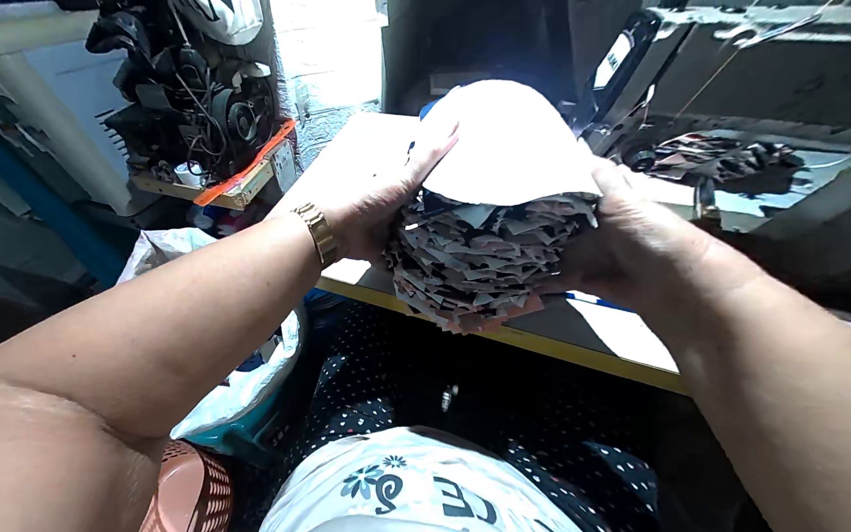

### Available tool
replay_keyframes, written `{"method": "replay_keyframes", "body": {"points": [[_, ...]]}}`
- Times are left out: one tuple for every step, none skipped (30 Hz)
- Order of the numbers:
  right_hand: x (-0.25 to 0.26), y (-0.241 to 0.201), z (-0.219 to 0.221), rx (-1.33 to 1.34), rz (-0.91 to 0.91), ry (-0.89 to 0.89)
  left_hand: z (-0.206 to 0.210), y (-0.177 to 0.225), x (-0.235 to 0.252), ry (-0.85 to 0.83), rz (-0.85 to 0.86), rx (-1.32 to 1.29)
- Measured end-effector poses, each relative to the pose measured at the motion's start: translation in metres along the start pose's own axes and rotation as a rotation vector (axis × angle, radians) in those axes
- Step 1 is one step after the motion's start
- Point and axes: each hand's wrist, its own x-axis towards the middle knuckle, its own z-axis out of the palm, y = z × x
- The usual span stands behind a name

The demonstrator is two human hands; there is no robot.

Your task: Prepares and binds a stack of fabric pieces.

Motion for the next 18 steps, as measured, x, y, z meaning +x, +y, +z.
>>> {"method": "replay_keyframes", "body": {"points": [[0.001,0.001,-0.001,0.002,0.014,0.005,0.0,-0.001,0.0,-0.01,-0.006,-0.003],[0.002,0.001,-0.001,0.0,0.019,0.013,0.001,-0.001,-0.002,-0.005,-0.011,-0.004],[0.004,0.003,-0.002,-0.007,0.021,0.022,0.004,0.0,-0.004,0.004,-0.029,-0.009],[0.006,0.004,-0.005,-0.045,0.008,0.024,0.008,0.001,-0.007,0.039,-0.052,-0.014],[0.009,0.005,-0.009,-0.09,-0.017,0.032,0.009,0.002,-0.009,0.062,-0.057,-0.021],[0.01,0.004,-0.011,-0.155,-0.062,0.078,0.008,0.003,-0.01,0.069,-0.043,-0.025],[0.012,0.004,-0.012,-0.234,-0.134,0.165,0.007,0.005,-0.011,0.067,-0.028,-0.015],[0.014,0.003,-0.015,-0.314,-0.194,0.249,0.006,0.005,-0.013,0.052,-0.018,-0.012],[0.017,0.004,-0.018,-0.412,-0.283,0.343,0.005,0.005,-0.014,0.048,-0.008,-0.022],[0.018,0.005,-0.02,-0.517,-0.41,0.43,0.005,0.004,-0.014,0.034,0.005,-0.035],[0.018,0.004,-0.022,-0.604,-0.551,0.489,0.004,0.004,-0.014,0.021,0.021,-0.043],[0.018,0.002,-0.024,-0.66,-0.699,0.515,0.004,0.004,-0.014,0.021,0.022,-0.049],[0.018,-0.001,-0.024,-0.691,-0.848,0.505,0.003,0.003,-0.014,0.018,0.022,-0.061],[0.018,-0.007,-0.025,-0.733,-1.004,0.467,0.002,0.003,-0.014,0.009,0.021,-0.066],[0.018,-0.014,-0.025,-0.787,-1.132,0.4,0.003,0.003,-0.014,0.03,0.004,-0.059],[0.018,-0.021,-0.024,-0.833,-1.211,0.308,0.004,0.004,-0.015,0.055,-0.026,-0.045],[0.018,-0.028,-0.024,-0.878,-1.236,0.216,0.006,0.005,-0.015,0.075,-0.049,-0.027],[0.017,-0.035,-0.024,-0.897,-1.211,0.128,0.005,0.006,-0.016,0.071,-0.057,-0.014]]}}
